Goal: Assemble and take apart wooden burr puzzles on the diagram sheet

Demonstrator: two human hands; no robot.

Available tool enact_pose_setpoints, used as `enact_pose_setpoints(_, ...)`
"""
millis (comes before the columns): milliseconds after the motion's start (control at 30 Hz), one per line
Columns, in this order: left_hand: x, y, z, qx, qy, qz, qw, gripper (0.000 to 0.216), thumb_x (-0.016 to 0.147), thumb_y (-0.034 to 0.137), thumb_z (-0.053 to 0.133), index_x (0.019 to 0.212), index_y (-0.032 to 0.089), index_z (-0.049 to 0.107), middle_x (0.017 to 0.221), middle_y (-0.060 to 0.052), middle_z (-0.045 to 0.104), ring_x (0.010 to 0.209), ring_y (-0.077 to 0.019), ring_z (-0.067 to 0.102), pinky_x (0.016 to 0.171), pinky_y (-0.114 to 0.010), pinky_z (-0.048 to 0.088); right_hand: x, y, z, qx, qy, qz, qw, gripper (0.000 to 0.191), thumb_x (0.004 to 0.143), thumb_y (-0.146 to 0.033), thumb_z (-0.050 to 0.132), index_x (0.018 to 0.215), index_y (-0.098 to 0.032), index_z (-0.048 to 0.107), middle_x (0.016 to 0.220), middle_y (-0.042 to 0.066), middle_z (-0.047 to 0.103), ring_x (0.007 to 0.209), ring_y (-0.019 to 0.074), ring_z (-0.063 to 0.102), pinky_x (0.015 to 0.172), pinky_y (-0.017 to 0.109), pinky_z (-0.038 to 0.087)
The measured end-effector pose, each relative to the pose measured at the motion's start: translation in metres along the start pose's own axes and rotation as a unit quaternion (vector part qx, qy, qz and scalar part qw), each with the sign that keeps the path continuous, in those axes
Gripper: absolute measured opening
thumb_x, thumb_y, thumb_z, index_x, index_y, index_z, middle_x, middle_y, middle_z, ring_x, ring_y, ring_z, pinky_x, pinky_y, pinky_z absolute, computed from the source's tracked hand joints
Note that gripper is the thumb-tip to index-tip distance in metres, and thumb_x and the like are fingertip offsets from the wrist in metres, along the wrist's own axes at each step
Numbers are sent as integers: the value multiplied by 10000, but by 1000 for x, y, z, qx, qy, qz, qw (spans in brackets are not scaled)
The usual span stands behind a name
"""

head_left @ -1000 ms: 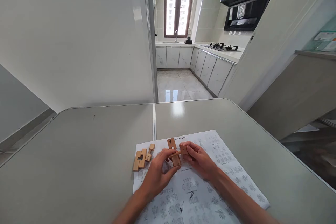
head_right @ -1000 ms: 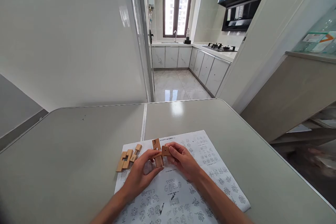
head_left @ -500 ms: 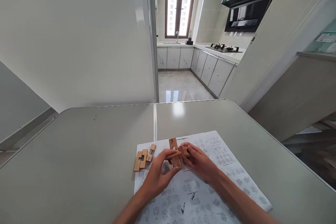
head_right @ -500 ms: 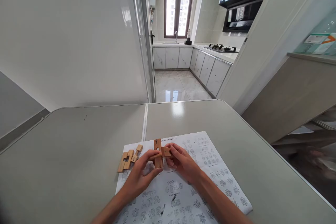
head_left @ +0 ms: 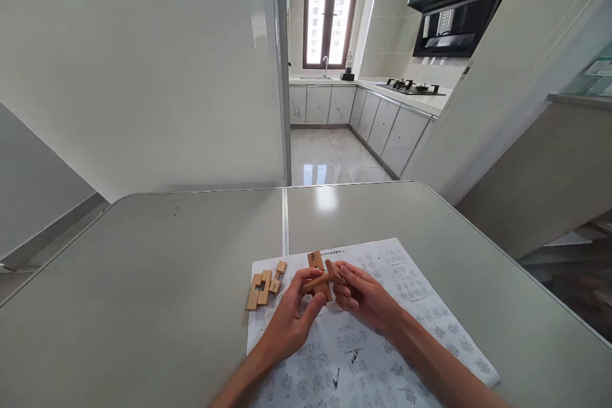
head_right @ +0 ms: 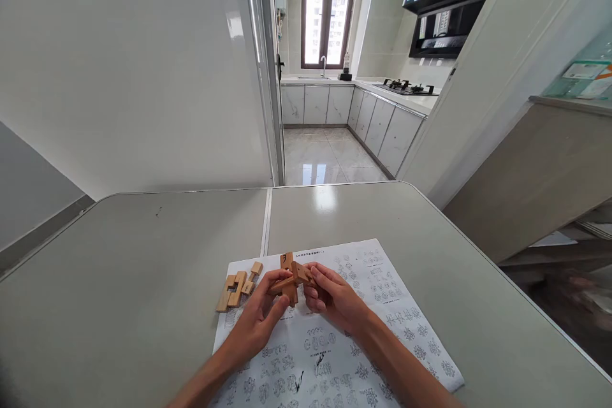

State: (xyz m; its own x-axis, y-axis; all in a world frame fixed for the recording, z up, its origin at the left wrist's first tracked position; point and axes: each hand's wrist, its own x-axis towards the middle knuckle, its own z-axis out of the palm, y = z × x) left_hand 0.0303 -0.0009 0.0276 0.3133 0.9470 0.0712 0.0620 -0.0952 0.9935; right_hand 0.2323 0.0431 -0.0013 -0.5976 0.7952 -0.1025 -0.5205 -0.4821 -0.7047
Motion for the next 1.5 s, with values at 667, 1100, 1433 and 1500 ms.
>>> enact_pose_setpoints(667,-2,-6,3,-23,-64,-17,998,663,1057,530,430,1599,276,145,1326,-169,632,969,-213,646,808,-325,502,-5,2,3,-75,-12,20,997,376,923,-541,718,968,-206,554,587,-81,473,474,64,327,492,218,216)
enact_pose_setpoints(1100,-8,-2,2,-32,-88,13,996,922,951,495,635,1632,303,43,1443,-182,535,1059,-254,637,961,-435,511,-6,7,11,-125,29,12,992,425,860,-595,747,974,-232,558,614,-82,480,468,76,346,470,206,237)
enact_pose_setpoints(1433,-6,-9,5,-65,-94,-34,993,815,951,474,675,1546,319,139,1277,-147,621,961,-220,681,834,-361,548,-8,9,7,-197,-15,6,980,335,976,-548,626,996,-228,526,572,-101,454,448,67,300,446,201,219)
enact_pose_setpoints(1500,-5,-8,4,-68,-92,-36,993,816,928,463,711,1529,321,177,1292,-140,617,1003,-233,682,863,-371,552,-9,9,7,-205,-11,6,979,342,975,-555,625,998,-229,523,587,-96,465,460,69,315,449,201,228)
